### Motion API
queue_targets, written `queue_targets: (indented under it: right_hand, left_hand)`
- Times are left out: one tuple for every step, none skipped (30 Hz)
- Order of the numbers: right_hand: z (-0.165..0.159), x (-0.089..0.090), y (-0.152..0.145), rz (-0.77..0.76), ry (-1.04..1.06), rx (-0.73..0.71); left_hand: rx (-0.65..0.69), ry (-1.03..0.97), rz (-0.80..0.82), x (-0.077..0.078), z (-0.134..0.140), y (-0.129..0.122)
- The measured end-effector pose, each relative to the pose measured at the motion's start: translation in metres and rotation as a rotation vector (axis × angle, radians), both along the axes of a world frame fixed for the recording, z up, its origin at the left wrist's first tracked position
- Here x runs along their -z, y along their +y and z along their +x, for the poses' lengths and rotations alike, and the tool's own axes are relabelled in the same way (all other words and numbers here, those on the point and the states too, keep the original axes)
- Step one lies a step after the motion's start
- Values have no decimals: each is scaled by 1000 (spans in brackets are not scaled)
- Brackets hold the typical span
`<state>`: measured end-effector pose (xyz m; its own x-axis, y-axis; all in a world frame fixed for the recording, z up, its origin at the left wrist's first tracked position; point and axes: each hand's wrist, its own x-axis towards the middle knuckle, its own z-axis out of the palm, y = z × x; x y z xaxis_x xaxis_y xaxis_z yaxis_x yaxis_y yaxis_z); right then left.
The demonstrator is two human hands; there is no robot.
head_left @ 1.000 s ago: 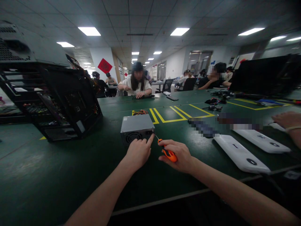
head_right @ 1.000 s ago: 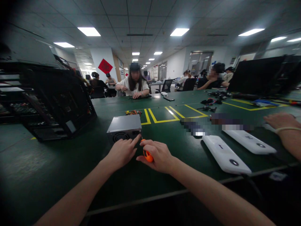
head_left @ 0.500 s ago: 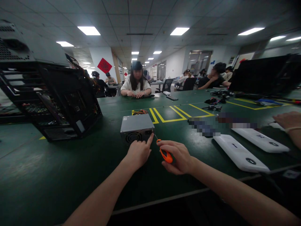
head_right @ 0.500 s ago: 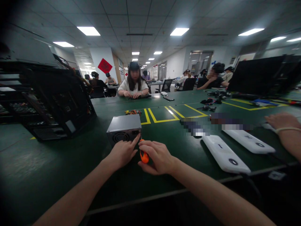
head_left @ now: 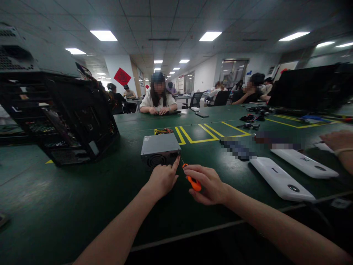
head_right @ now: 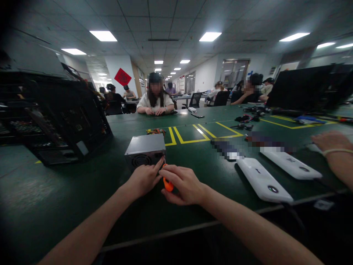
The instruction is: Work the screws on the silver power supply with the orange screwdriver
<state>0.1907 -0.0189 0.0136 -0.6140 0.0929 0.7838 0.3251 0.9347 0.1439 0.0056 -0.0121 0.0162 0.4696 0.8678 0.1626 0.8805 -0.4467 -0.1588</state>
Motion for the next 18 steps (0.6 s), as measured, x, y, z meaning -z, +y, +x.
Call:
queue_targets:
  right_hand:
    - [0,-1,-1,25,-16,13]
    - [0,-2,-1,47,-22,27]
    - [-1,-2,-1,62,-19,35]
    - [-1,-2,-1,65,-7,35]
    - [-1,-2,0,54,11,27]
    - [-1,-2,0,30,29,16]
    - [0,-2,0,-1,41,0]
    - [0,-2,1,-27,44,-21]
    - [0,-2,0,-46,39,-40]
    - [0,-3,0,-50,23,-52]
    - [0,-3,-1,-38,2,-56]
    - [0,-4,-1,-15,-17,-48]
    - [0,-4,-1,9,-29,-33]
    - [0,-3,-1,27,-29,-15]
    - [-1,-2,-1,34,-20,-6]
    - [-1,0,0,31,-2,-7]
    - [-1,1,1,15,23,-12]
    - [-1,3,1,-6,47,-20]
  left_hand:
    - [-2,3,-2,0,0,0]
    - [-2,4,-2,0,0,0]
    - [-2,4,3,0,0,0]
    - [-2,5,7,0,0,0]
    - [-1,6,10,1,0,0]
    - [0,6,13,1,0,0]
    - [-1,4,13,1,0,0]
    - [-2,3,13,1,0,0]
    - [-3,1,10,1,0,0]
    - [-4,-3,8,1,0,0]
    - [-3,-9,5,1,0,0]
    - [-2,-14,3,1,0,0]
    - [0,-18,2,1,0,0]
    - [2,-19,3,1,0,0]
    - [4,-17,5,1,0,0]
    - [6,-15,6,1,0,0]
    - [6,-12,7,1,0,-1]
    - [4,-11,6,1,0,-1]
